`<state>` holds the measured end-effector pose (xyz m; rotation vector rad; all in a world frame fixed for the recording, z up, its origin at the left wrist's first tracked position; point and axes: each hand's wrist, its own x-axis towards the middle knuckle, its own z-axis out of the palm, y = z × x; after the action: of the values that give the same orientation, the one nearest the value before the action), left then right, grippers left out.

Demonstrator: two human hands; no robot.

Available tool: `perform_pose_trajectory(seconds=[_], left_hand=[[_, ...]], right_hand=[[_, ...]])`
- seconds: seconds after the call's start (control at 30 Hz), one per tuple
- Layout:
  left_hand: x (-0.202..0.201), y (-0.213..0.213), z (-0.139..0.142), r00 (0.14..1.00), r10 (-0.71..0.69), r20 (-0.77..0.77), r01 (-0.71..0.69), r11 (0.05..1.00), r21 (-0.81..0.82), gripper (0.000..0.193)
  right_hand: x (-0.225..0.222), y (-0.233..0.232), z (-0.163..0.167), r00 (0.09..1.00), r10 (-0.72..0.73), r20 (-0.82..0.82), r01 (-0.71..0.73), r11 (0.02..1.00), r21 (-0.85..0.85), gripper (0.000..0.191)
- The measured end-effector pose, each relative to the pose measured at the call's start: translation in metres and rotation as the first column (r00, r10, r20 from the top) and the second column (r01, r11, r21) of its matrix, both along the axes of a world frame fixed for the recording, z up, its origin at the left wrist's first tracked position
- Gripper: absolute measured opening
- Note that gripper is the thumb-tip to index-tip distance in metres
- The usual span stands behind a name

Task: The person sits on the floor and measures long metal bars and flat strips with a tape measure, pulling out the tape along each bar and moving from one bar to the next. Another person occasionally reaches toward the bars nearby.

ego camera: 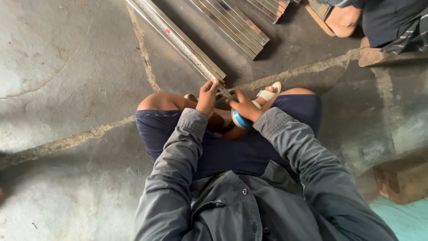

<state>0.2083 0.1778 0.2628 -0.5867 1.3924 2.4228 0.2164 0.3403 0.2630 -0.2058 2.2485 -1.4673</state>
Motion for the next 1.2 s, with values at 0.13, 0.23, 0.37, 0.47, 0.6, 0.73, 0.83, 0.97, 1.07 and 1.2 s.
perform_pose_trajectory(seconds=[0.13,0.23,0.37,0.47,0.6,0.73,0.83,0.97,1.07,1.2], left_hand=[[-0.011,-0.004,0.006,0.996,0.060,-0.060,-0.062,0.998,-0.020,0.027],[-0.023,-0.011,0.015,0.982,0.118,-0.151,-0.122,0.992,-0.023,0.027],[-0.038,-0.032,0.028,0.932,0.360,0.033,-0.358,0.932,-0.046,0.027],[-0.044,-0.044,0.030,0.901,0.433,0.010,-0.433,0.901,0.023,0.026],[-0.031,-0.025,0.017,0.964,0.264,0.027,-0.263,0.964,-0.027,0.023],[0.000,0.022,-0.006,0.986,-0.146,-0.078,0.138,0.985,-0.105,0.023],[0.009,0.040,-0.014,0.979,-0.179,-0.096,0.152,0.960,-0.236,0.024],[-0.004,0.027,-0.009,0.982,-0.105,-0.158,0.110,0.994,0.024,0.023],[-0.018,0.004,0.004,0.995,0.101,0.012,-0.099,0.990,-0.100,0.027],[-0.032,-0.033,0.021,0.863,0.501,0.064,-0.496,0.864,-0.085,0.031]], right_hand=[[-0.009,-0.001,0.010,0.994,0.024,0.104,-0.023,1.000,-0.013,0.041],[-0.016,0.000,0.020,0.972,0.050,0.228,-0.036,0.997,-0.068,0.040],[-0.018,-0.002,0.026,0.987,0.123,0.108,-0.120,0.992,-0.027,0.042],[-0.016,-0.003,0.023,0.982,0.143,0.127,-0.136,0.989,-0.058,0.046],[-0.013,0.001,0.018,0.995,0.099,0.010,-0.099,0.995,-0.016,0.043],[-0.013,0.005,0.018,0.999,0.040,-0.001,-0.040,0.995,-0.090,0.039],[-0.018,0.005,0.021,0.997,-0.024,0.076,0.026,0.999,-0.035,0.041],[-0.020,0.003,0.025,1.000,0.007,0.028,-0.004,0.991,-0.132,0.045],[-0.014,0.002,0.028,0.996,0.081,-0.048,-0.079,0.995,0.056,0.047],[-0.008,-0.003,0.031,0.981,0.190,0.045,-0.193,0.979,0.072,0.052]])
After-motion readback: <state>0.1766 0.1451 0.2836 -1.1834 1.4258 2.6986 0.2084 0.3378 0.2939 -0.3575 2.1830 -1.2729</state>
